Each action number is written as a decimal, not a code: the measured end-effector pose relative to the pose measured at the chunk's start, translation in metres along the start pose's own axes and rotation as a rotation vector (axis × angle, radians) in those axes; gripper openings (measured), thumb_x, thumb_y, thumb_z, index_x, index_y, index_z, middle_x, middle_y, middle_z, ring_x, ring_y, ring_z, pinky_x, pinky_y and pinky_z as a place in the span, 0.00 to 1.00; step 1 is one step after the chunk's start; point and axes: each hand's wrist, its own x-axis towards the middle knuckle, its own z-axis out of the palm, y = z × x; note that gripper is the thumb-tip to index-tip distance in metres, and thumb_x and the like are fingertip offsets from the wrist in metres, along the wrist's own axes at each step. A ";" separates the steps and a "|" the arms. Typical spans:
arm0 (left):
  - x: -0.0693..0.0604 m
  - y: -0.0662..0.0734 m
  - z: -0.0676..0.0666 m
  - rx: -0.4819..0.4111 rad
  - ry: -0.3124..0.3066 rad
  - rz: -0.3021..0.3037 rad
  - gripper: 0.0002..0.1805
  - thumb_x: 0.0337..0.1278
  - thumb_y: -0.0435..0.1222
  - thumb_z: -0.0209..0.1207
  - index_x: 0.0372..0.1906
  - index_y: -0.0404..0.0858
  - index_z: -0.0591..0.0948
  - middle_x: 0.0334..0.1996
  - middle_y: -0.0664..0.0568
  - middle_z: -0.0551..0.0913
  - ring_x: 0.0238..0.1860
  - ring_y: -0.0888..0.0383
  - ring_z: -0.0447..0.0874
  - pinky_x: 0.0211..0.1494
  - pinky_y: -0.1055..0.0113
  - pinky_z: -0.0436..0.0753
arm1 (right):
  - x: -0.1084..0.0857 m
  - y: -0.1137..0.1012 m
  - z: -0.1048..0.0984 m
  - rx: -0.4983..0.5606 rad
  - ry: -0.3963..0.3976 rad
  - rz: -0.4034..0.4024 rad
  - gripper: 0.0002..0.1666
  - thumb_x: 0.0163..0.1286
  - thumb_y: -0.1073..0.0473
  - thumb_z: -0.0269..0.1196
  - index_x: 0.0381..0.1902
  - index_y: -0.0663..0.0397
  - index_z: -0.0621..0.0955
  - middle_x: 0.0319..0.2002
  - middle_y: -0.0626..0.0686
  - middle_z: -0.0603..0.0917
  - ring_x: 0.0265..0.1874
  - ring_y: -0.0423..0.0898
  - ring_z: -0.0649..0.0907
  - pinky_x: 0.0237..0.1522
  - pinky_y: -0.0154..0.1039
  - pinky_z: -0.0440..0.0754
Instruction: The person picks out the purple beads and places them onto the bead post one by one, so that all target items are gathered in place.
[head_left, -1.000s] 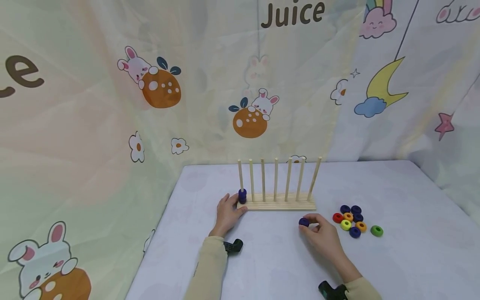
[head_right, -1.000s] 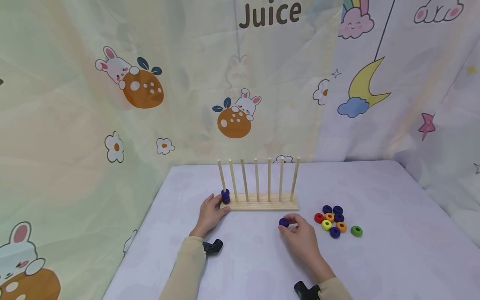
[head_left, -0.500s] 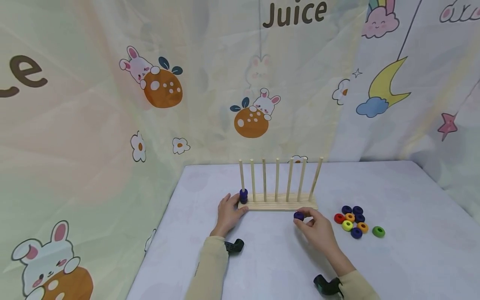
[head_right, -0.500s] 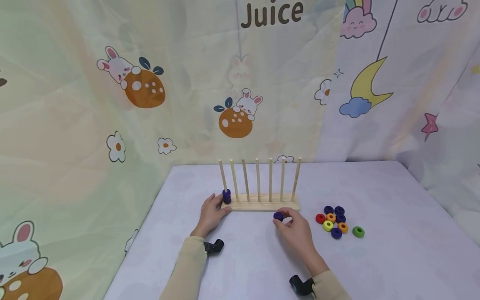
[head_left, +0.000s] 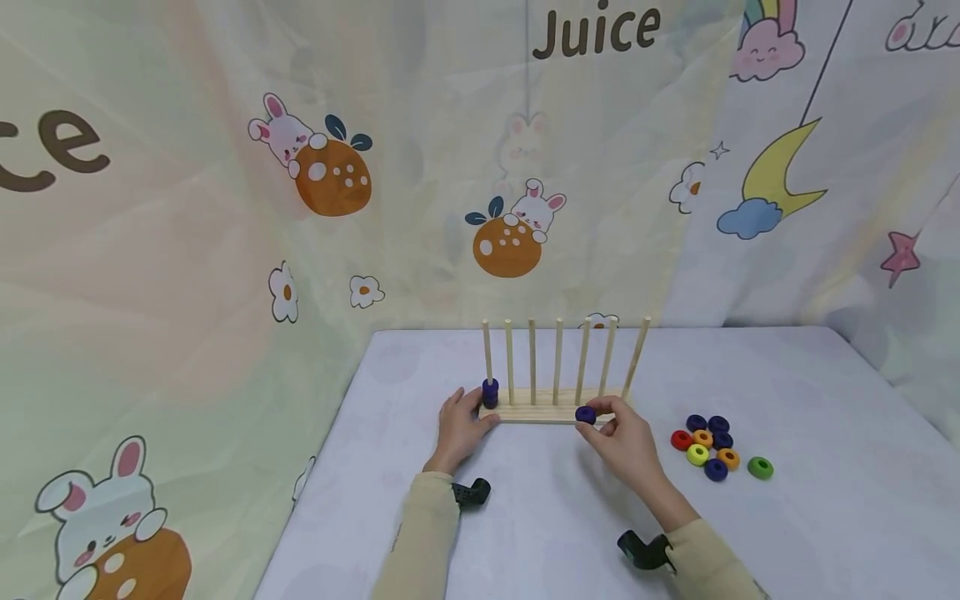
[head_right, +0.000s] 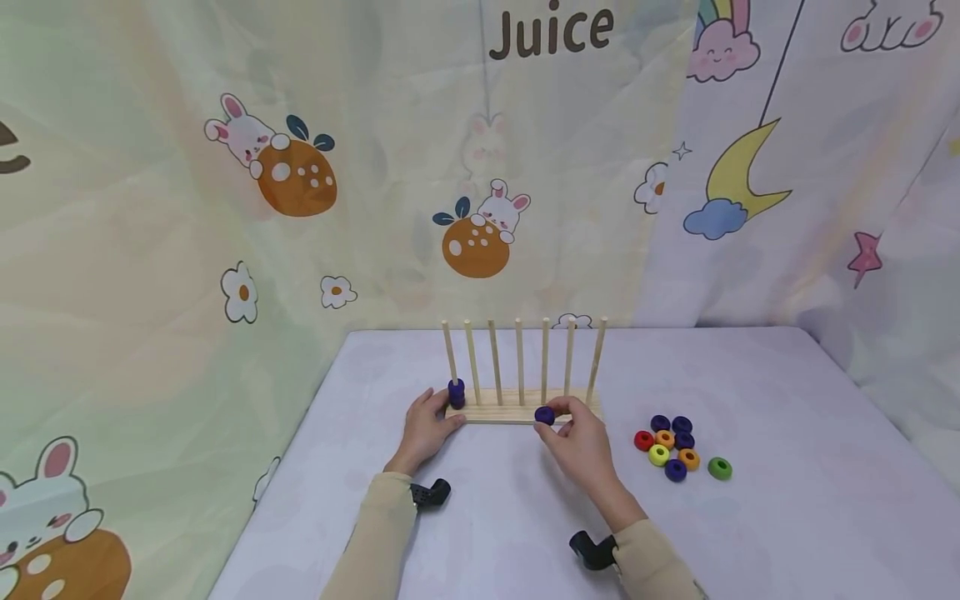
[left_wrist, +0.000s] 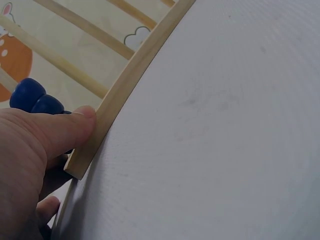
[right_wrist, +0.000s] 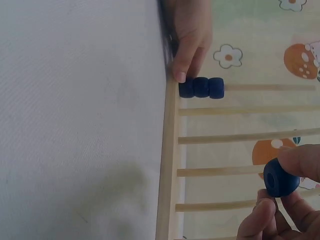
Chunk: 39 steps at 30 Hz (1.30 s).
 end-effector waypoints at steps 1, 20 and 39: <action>0.000 0.000 0.000 0.000 0.000 0.000 0.33 0.55 0.44 0.68 0.65 0.38 0.75 0.60 0.48 0.80 0.72 0.41 0.59 0.74 0.44 0.53 | 0.000 -0.001 0.001 0.002 0.003 -0.009 0.20 0.61 0.58 0.71 0.49 0.54 0.77 0.44 0.54 0.82 0.23 0.45 0.75 0.17 0.33 0.73; 0.002 0.000 -0.002 0.001 0.005 0.008 0.32 0.55 0.44 0.68 0.65 0.40 0.76 0.60 0.49 0.80 0.72 0.41 0.58 0.74 0.43 0.53 | 0.012 -0.025 0.012 0.112 0.052 -0.132 0.18 0.59 0.62 0.72 0.48 0.55 0.82 0.41 0.54 0.84 0.26 0.45 0.79 0.19 0.33 0.76; 0.001 -0.002 0.000 -0.010 -0.003 0.003 0.32 0.55 0.45 0.68 0.65 0.40 0.75 0.61 0.49 0.79 0.72 0.41 0.57 0.73 0.41 0.54 | 0.028 -0.043 0.012 0.249 -0.016 -0.105 0.19 0.62 0.60 0.70 0.51 0.57 0.81 0.44 0.57 0.82 0.26 0.43 0.76 0.21 0.32 0.76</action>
